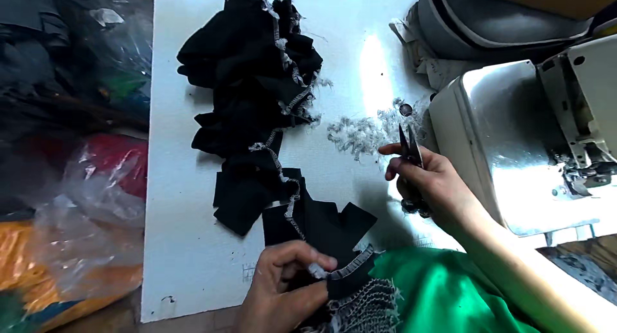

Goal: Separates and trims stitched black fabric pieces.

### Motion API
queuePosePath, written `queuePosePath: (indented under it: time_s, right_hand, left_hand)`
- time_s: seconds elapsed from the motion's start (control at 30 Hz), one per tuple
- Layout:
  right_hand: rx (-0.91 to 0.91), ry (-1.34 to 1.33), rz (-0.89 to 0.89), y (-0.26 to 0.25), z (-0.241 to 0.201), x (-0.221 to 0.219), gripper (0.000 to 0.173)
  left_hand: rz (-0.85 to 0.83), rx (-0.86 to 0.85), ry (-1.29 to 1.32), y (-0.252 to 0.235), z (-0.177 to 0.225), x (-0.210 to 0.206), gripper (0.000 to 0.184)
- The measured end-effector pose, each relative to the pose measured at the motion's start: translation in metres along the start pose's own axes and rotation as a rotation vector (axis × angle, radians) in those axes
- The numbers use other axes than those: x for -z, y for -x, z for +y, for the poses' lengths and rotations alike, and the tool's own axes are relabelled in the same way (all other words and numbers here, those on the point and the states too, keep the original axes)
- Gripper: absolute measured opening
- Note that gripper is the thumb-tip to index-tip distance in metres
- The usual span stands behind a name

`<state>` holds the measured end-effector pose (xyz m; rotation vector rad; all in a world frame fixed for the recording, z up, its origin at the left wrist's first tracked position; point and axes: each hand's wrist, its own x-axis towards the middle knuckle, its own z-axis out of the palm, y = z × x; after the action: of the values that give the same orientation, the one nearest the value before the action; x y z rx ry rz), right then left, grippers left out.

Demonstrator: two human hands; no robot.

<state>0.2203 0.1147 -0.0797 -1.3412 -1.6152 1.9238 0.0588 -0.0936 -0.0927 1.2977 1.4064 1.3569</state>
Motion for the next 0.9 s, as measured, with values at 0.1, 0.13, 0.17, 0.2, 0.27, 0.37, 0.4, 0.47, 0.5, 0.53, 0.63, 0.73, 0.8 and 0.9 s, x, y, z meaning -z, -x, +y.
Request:
queuePosePath:
  time_s: [0.1, 0.13, 0.17, 0.2, 0.27, 0.37, 0.4, 0.47, 0.5, 0.53, 0.63, 0.73, 0.8, 0.9]
  right_hand:
    - [0.166, 0.231, -0.067, 0.013, -0.005, 0.010, 0.028]
    - [0.247, 0.323, -0.136, 0.018, -0.007, 0.014, 0.028]
    - [0.344, 0.401, -0.226, 0.022, -0.009, 0.018, 0.027]
    - [0.433, 0.473, -0.329, 0.026, -0.011, 0.020, 0.026]
    - [0.523, 0.582, -0.546, 0.031, -0.015, 0.023, 0.033]
    - [0.447, 0.591, -0.788, 0.029, -0.019, 0.027, 0.059]
    - [0.411, 0.588, -0.831, 0.028, -0.021, 0.027, 0.065]
    - [0.374, 0.608, -0.875, 0.026, -0.026, 0.028, 0.067]
    - [0.371, 0.618, -0.880, 0.024, -0.028, 0.028, 0.063]
    - [0.370, 0.624, -0.886, 0.022, -0.029, 0.027, 0.059]
    - [0.331, 0.620, -0.929, 0.015, -0.032, 0.023, 0.050]
    - [0.281, 0.591, -1.030, 0.009, -0.032, 0.018, 0.049]
    - [0.273, 0.564, -1.073, 0.007, -0.032, 0.016, 0.048]
    - [0.255, 0.520, -1.104, 0.004, -0.032, 0.012, 0.045]
  left_hand:
    - [0.050, -0.088, -0.227, 0.007, 0.005, -0.010, 0.019]
    - [0.047, -0.118, -0.293, 0.008, 0.008, -0.012, 0.015]
    - [0.034, -0.148, -0.335, 0.008, 0.010, -0.013, 0.012]
    - [0.020, -0.172, -0.344, 0.008, 0.011, -0.014, 0.011]
    - [-0.027, -0.214, -0.320, 0.007, 0.010, -0.014, 0.011]
    - [-0.068, -0.230, -0.306, 0.009, 0.006, -0.014, 0.015]
    - [-0.070, -0.229, -0.288, 0.009, 0.006, -0.015, 0.015]
    - [-0.061, -0.228, -0.263, 0.009, 0.005, -0.016, 0.013]
    - [-0.061, -0.226, -0.249, 0.009, 0.004, -0.016, 0.013]
    - [-0.064, -0.231, -0.243, 0.009, 0.004, -0.016, 0.013]
    - [-0.081, -0.260, -0.280, 0.008, 0.003, -0.014, 0.015]
    - [-0.084, -0.271, -0.307, 0.006, 0.003, -0.012, 0.016]
    - [-0.098, -0.277, -0.304, 0.005, 0.001, -0.011, 0.017]
    - [-0.130, -0.300, -0.304, 0.001, -0.002, -0.010, 0.020]
